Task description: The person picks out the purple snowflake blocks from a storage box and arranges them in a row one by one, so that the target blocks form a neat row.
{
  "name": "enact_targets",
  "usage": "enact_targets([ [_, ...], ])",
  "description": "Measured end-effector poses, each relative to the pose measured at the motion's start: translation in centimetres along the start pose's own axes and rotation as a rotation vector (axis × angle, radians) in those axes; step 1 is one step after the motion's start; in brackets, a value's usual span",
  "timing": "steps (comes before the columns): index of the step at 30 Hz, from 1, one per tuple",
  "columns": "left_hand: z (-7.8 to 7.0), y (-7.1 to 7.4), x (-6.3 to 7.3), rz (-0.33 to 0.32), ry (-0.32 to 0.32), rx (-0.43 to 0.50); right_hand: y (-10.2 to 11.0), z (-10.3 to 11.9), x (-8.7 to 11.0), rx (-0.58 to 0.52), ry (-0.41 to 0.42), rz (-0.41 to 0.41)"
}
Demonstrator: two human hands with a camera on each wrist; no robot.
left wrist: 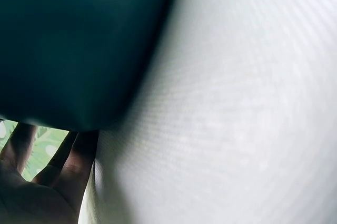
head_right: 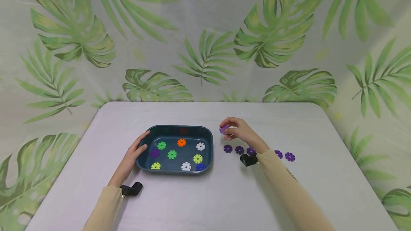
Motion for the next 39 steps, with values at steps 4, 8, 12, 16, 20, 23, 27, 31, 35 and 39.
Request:
enact_targets([
  [4, 0.1, 0.1, 0.1, -0.006, 0.003, 0.005, 4.0, -2.2, 2.5, -0.001, -0.021, -0.057],
  [8, 0.2, 0.2, 0.2, -0.009, 0.000, 0.008, 7.5, -4.2, 5.5, 0.011, -0.044, -0.112],
  [12, 0.2, 0.3, 0.2, -0.011, -0.004, 0.010, 10.5, -6.1, 8.7, 0.042, -0.059, -0.163],
  [16, 0.1, 0.2, 0.3, -0.010, 0.000, 0.010, 13.3, -8.4, 11.8, 0.042, -0.073, -0.213],
  [20, 0.1, 0.2, 0.2, -0.008, 0.001, 0.008, 15.9, -10.7, 14.5, 0.021, -0.094, -0.281],
  [23, 0.1, 0.1, 0.2, -0.008, -0.001, 0.008, 17.2, -12.1, 16.0, 0.053, -0.124, -0.333],
  [27, 0.1, 0.1, 0.3, -0.010, -0.005, 0.008, 17.9, -13.2, 17.0, 0.154, -0.179, -0.359],
  [31, 0.0, 0.1, 0.2, -0.008, -0.011, 0.006, 17.9, -13.8, 17.4, 0.257, -0.226, -0.367],
  [35, 0.0, 0.0, 0.1, -0.004, -0.015, 0.006, 18.1, -13.8, 17.8, 0.327, -0.250, -0.392],
  [39, 0.1, 0.0, 0.0, -0.006, -0.007, 0.005, 18.1, -12.8, 17.3, 0.310, -0.214, -0.424],
])
Point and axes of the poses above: each hand's wrist, its own x-axis away from the middle knuckle, its own y-axis out of the back of the hand, z = x × y, the point moved 10 cm from there along -x, towards the middle knuckle, and after that the axes turned 2 degrees about -z, right-handed, at the moved point
